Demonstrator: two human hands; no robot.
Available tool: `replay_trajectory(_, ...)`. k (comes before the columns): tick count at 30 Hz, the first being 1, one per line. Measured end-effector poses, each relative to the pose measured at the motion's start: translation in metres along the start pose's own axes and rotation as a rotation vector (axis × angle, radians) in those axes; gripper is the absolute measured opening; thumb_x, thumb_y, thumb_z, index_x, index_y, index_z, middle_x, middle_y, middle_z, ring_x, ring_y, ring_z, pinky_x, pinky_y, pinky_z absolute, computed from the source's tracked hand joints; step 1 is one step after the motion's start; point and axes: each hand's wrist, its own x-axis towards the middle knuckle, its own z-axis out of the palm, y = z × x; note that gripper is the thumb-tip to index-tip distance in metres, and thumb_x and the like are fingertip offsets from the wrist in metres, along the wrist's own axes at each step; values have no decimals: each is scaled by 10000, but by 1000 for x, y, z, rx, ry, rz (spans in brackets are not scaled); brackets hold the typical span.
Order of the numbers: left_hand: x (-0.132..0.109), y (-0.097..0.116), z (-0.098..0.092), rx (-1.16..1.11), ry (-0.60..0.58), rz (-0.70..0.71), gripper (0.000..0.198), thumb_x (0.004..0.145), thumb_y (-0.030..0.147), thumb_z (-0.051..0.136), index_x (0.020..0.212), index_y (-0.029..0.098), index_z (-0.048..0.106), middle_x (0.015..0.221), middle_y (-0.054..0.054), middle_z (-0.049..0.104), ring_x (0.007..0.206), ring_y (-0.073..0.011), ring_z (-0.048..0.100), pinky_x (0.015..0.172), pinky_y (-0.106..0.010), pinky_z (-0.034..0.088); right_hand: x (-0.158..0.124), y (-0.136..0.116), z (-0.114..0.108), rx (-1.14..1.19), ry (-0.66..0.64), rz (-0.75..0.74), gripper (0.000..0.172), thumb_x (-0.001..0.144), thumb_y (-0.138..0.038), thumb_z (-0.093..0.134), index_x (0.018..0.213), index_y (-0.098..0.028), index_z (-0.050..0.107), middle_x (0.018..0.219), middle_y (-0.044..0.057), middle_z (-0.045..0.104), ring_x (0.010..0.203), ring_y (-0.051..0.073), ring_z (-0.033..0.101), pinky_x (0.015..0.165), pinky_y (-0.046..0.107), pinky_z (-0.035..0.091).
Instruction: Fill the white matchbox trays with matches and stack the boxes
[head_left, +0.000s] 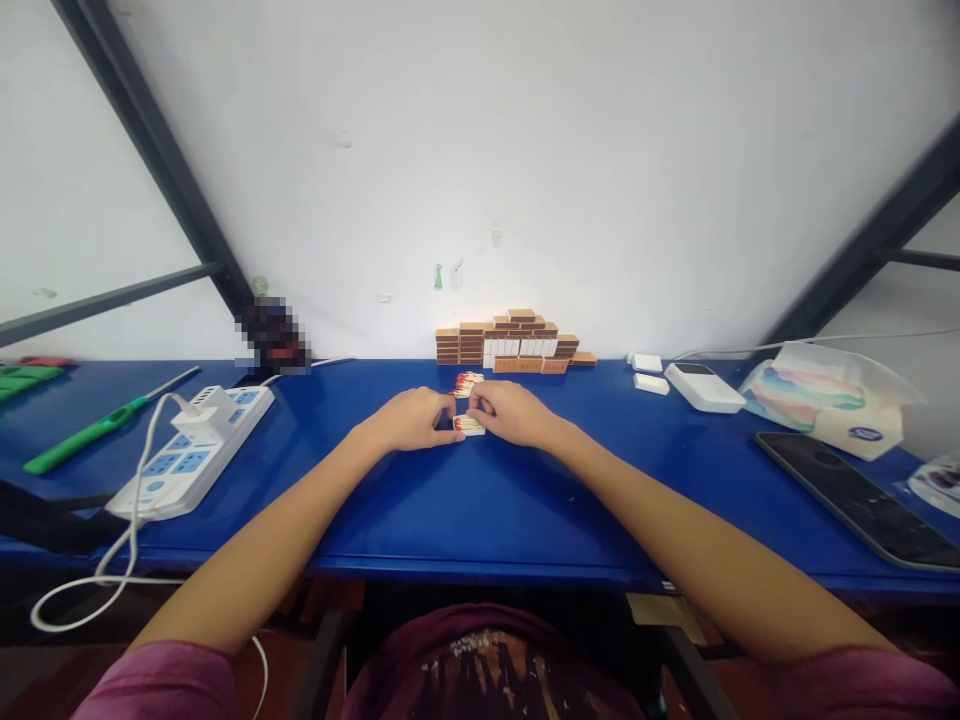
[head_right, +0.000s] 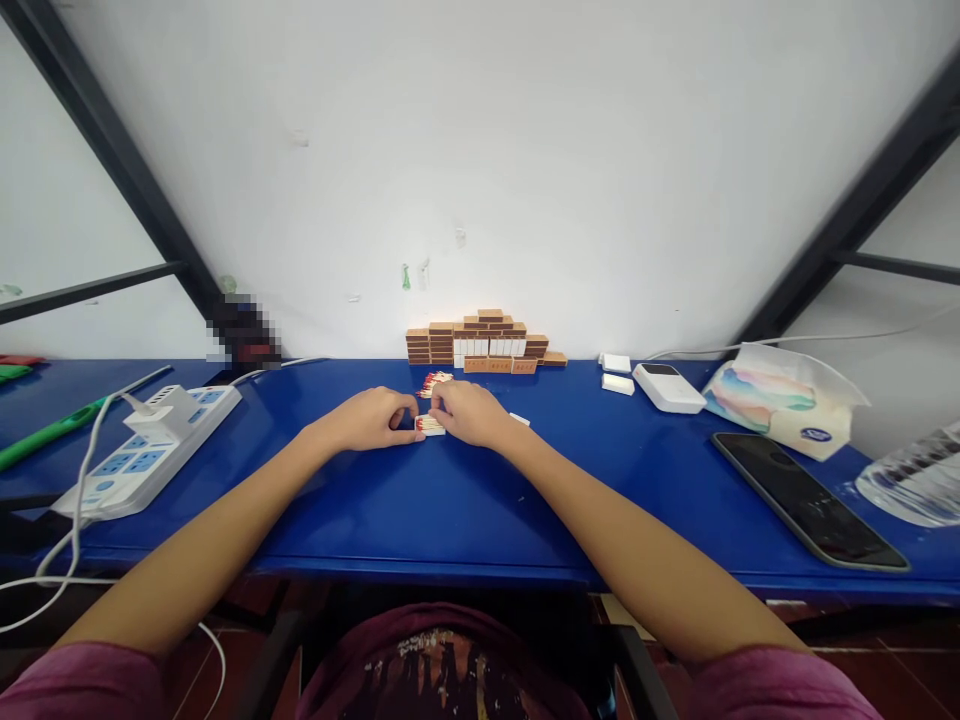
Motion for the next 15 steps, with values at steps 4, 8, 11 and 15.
replay_trajectory(4, -1, 2, -1, -13, -5, -5, 344, 912, 565, 677, 956, 225, 702, 789, -15, 725, 677, -187, 635, 588, -299, 333, 11, 15, 7, -52, 94, 31, 100, 1013, -242, 611, 943, -184, 650, 931, 46, 689, 758, 157, 562, 641, 274, 289)
replay_trajectory(8, -1, 3, -2, -3, -4, -14, 343, 912, 564, 677, 930, 223, 704, 788, -24, 718, 682, -190, 635, 590, -297, 329, 22, 24, 14, -127, 106, 21, 121, 1024, -288, 627, 993, -178, 665, 1016, 81, 695, 845, 184, 603, 671, 279, 321)
replay_trajectory(11, -1, 4, -2, -4, -6, -24, 346, 909, 562, 683, 939, 219, 704, 817, -31, 726, 689, -190, 639, 590, -296, 332, 27, 25, 18, -161, 87, 22, 128, 1036, -293, 616, 1029, -178, 672, 1062, 93, 699, 888, 196, 624, 691, 281, 342)
replay_trajectory(15, -1, 4, -2, 2, -9, -18, 334, 910, 551, 685, 931, 219, 706, 822, -31, 731, 684, -188, 640, 585, -298, 326, 29, 24, 22, -149, 63, 48, 123, 1051, -264, 585, 1018, -182, 670, 1071, 92, 710, 892, 195, 643, 698, 284, 360)
